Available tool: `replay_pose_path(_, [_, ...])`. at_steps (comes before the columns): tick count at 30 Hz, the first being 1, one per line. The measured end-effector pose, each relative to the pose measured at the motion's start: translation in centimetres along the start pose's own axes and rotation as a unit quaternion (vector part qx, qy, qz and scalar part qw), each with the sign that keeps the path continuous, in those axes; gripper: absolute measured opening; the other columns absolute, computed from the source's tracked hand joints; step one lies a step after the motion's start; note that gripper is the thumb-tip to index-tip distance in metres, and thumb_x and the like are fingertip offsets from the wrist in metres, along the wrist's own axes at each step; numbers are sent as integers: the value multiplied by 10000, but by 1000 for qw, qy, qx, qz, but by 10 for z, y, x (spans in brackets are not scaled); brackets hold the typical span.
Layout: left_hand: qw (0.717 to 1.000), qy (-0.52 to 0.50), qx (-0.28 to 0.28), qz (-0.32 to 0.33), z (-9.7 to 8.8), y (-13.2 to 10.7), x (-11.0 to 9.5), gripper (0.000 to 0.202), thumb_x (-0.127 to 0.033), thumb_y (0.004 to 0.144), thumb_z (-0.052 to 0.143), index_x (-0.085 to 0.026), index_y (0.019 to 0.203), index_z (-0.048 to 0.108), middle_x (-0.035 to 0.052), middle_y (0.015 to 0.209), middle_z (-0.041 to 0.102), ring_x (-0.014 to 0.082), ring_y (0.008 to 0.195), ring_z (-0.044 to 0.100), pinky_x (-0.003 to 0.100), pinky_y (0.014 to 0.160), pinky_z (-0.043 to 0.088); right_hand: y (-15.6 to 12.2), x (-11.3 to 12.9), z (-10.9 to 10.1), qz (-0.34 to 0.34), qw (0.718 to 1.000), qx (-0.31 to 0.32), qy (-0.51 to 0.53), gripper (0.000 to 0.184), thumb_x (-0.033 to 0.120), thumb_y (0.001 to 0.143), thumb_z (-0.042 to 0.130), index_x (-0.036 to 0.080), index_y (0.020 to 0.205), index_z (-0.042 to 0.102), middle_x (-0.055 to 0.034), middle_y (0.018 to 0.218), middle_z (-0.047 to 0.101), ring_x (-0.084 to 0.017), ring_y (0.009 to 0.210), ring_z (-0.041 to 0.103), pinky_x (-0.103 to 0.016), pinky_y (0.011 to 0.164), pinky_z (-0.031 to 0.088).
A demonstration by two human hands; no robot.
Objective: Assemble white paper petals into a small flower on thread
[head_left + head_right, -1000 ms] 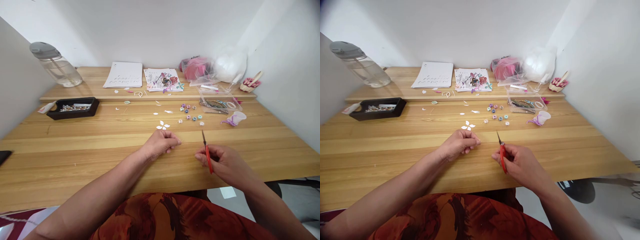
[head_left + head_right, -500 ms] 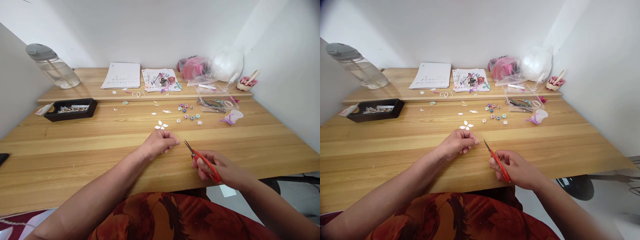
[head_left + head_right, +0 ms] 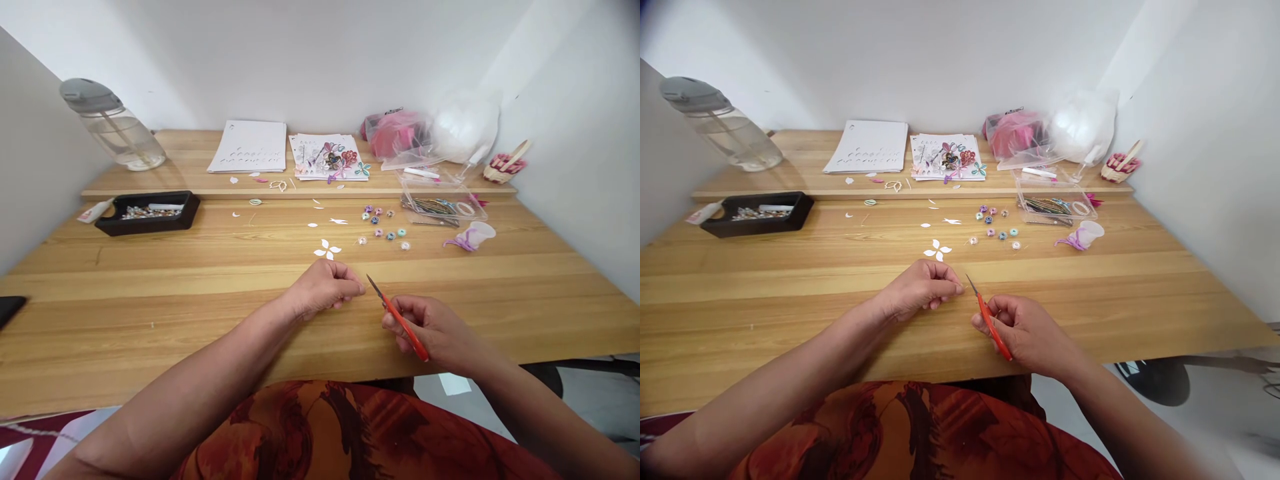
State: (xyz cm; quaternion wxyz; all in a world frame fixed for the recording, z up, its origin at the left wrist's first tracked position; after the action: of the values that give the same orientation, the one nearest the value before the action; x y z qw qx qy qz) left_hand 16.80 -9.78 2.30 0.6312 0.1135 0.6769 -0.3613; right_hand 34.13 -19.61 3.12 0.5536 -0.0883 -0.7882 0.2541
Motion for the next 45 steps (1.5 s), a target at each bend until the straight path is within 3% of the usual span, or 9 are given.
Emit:
replay_pose_path(21, [1000,29,0,-5,0,0,0,107,-247,653,662,-145,657,631,-50,523,505,49,438,399,178,406,297,-1,3,-5,-19,989,-46,-137,343,491,831,652,182,725,549,42,597,445,-96,551,349,-228,495,248])
replay_pose_path(45, [1000,27,3,0,-2,4,4,139,-275,674,693,-145,671,646,-39,532,517,50,447,413,174,410,313,1,-13,-1,-45,994,-49,-91,281,427,854,649,178,752,566,53,595,425,-83,541,328,-205,475,224])
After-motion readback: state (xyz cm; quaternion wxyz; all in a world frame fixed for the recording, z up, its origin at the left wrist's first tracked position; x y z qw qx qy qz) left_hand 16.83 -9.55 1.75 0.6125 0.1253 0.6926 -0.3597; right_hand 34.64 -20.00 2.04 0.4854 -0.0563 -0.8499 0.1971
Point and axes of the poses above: each hand's wrist, its own y-axis towards the middle knuckle, its own z-axis out of the palm, x = y × z, the point moved 3 cm from there along y, towards the middle knuckle
